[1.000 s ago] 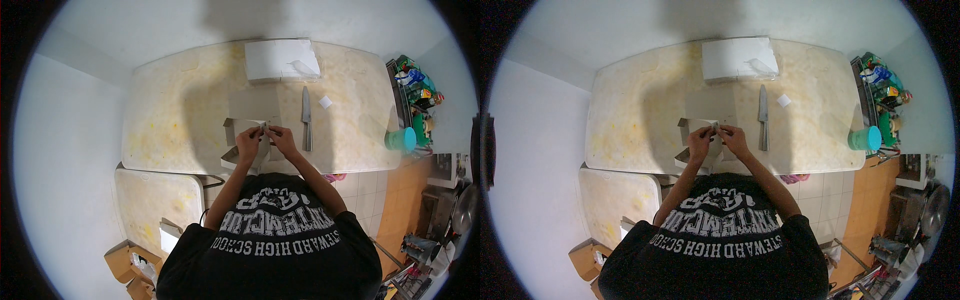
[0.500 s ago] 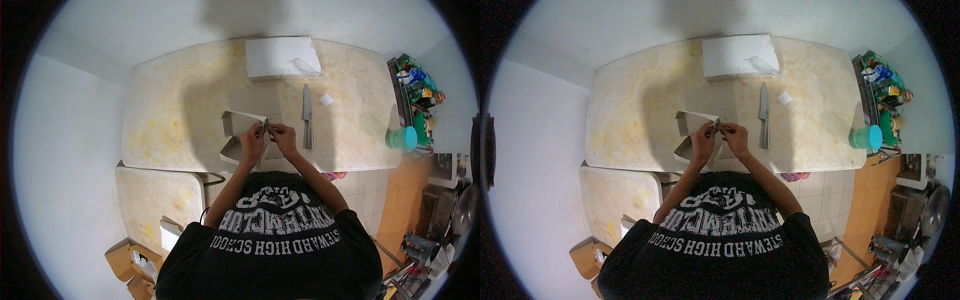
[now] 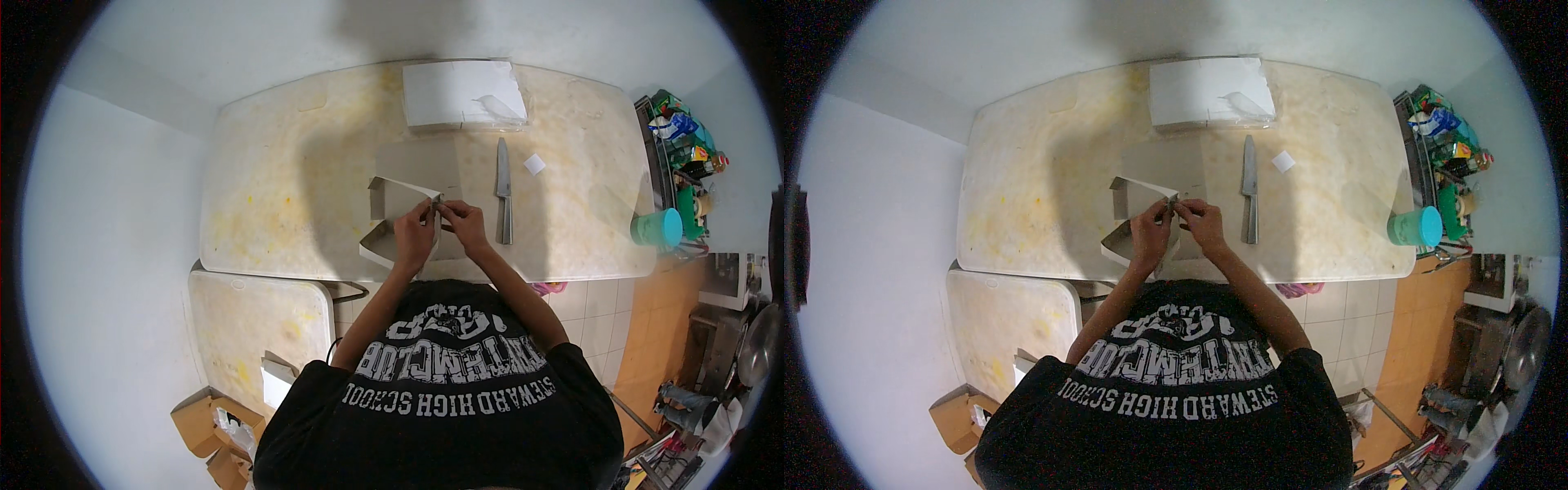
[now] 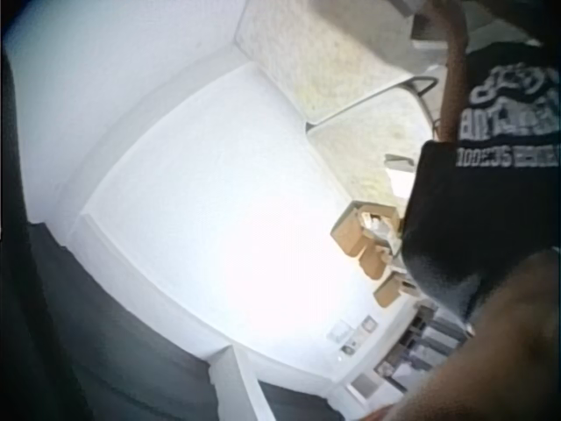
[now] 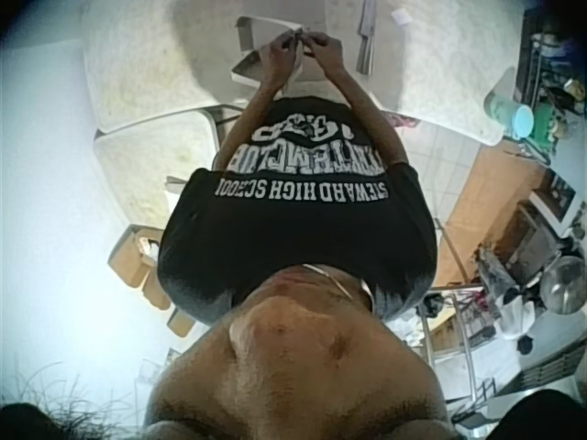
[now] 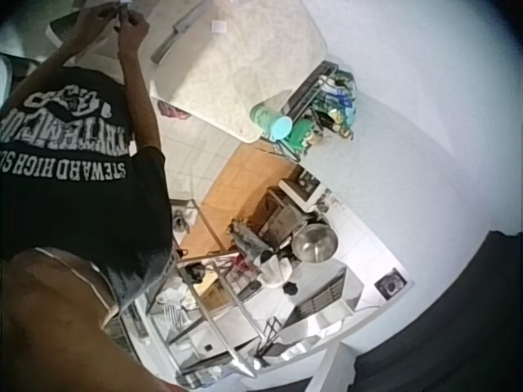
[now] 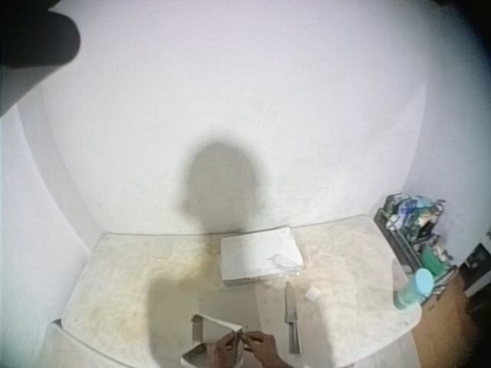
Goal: The person folds a cardboard sheet into a box by hand. They fold the sides upward, tuck in the perforated tabs, and secure the edges until the box is fully formed.
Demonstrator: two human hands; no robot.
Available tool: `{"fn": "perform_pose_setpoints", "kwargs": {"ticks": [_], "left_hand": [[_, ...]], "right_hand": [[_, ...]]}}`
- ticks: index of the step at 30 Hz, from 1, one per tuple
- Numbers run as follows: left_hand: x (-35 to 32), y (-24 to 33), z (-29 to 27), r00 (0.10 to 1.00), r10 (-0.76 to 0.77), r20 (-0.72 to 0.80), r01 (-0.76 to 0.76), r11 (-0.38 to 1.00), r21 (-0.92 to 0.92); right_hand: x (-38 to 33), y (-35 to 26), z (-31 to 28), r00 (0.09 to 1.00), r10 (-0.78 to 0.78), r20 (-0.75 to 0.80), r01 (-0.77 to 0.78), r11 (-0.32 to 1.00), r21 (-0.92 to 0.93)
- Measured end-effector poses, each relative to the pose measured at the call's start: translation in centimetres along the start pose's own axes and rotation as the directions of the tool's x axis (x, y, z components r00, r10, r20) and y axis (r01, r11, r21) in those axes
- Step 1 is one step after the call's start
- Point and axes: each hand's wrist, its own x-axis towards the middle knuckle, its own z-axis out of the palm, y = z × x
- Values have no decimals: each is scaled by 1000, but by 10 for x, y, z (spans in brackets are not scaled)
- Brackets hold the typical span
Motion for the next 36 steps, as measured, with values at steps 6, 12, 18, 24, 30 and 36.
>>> {"fn": "perform_pose_setpoints", "kwargs": {"ticks": [6,12,18,24,30,36], "left_hand": [[0,8,-1,999,42,4,-42,999,32],[-3,14,0,997,47,61,-51,996,71],[-9,27,4,978,115,175,-139,981,135],[0,25,6,968,51,248,-85,988,127],[2,34,4,954,60,295,-92,991,95],[-2,34,8,948,76,309,-128,980,153]], "right_hand": [[1,2,-4,999,53,10,-53,995,89],[7,5,-6,1000,26,11,-27,993,112],[9,3,-11,999,-47,-20,46,999,-29],[6,-8,-9,994,-100,-34,99,994,-48],[13,-2,-11,983,-176,-59,182,978,98],[15,-3,-8,973,-219,-72,225,970,96]]}}
